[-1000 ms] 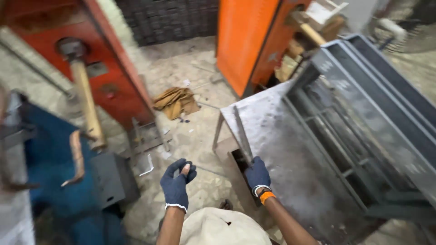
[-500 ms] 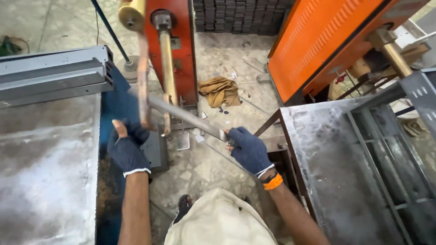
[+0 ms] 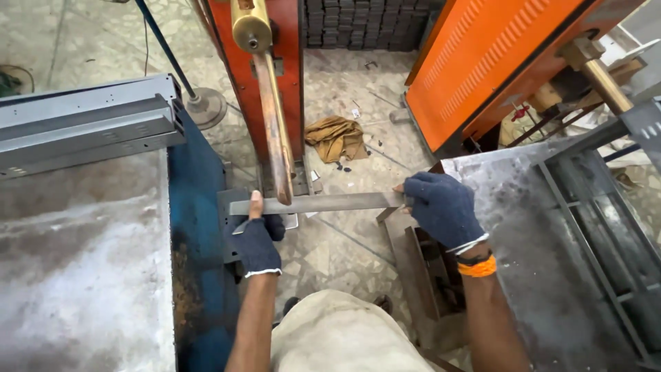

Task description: Perform spot welding on metal housing components and file down the edges at a manual workstation.

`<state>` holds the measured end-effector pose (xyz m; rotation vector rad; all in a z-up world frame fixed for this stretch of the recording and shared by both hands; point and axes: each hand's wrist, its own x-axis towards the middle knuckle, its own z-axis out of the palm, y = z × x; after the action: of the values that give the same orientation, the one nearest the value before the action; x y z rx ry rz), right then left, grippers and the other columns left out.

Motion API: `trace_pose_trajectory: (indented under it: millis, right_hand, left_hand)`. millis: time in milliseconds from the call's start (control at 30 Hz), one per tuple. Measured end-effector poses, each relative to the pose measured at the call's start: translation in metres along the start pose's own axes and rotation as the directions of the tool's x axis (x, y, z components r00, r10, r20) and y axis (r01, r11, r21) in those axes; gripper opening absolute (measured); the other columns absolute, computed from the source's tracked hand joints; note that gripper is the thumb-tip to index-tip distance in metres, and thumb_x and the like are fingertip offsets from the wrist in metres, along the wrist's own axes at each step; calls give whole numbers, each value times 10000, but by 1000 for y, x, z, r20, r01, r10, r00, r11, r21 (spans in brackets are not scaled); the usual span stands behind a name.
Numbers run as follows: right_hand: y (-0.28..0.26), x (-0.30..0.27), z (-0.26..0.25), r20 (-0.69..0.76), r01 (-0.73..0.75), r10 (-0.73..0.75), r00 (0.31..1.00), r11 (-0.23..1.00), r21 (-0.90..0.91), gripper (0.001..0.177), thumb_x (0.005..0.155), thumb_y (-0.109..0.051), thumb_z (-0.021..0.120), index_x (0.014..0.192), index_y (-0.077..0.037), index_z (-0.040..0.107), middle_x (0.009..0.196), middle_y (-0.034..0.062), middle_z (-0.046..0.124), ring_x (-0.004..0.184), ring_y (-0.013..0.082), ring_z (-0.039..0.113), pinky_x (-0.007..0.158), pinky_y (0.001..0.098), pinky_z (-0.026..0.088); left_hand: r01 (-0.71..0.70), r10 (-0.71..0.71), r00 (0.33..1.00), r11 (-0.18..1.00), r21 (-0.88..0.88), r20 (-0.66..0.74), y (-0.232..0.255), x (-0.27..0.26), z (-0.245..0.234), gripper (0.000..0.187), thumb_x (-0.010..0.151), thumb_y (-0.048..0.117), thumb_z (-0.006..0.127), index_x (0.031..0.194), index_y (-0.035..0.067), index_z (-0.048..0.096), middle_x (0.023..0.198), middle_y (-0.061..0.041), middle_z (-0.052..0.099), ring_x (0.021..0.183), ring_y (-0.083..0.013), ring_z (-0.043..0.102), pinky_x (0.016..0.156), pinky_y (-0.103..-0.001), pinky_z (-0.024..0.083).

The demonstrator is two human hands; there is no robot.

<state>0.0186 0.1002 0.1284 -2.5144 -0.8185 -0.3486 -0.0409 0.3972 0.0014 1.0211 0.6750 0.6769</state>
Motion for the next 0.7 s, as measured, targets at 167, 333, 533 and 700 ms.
trace_pose_trajectory:
  millis: [167,333,533,700]
  right_hand:
    - [-64,11,58,-117,105,-107,987,994,-25,154,768,-102,745,896,-182,718,850,33,698,763,283,682,649,405,517]
    - [-111,7,77,-163,159,-153,975,987,22,236,725,-77,698,944,-163,722,854,22,703,742,268,686,639,405,515]
    - [-54,-5,42,-141,2,1,990,1000,18,98,767,-90,739,847,-146,722,819,51,712,752,287,686,651,406,523]
    - [-58,13,44,-161,-12,18,987,999,38,132,784,-31,707,865,-127,750,820,60,718,731,277,693,657,392,521]
  left_hand:
    - [-68,64,985,997,-19,-163,22,57,-55,228,919,293,829,865,138,670,733,52,579,583,-78,503,532,-285,405]
    - [-107,91,975,992,-71,-203,40,82,-94,229,905,333,801,868,159,655,650,49,559,469,-108,476,427,-289,346]
    - [3,-1,998,1000,19,-59,39,19,-38,202,921,307,805,917,147,682,733,56,598,584,-66,523,532,-254,423]
    - [-81,82,996,996,30,-45,25,39,-40,175,938,227,793,877,121,669,768,75,581,618,-61,486,540,-266,388]
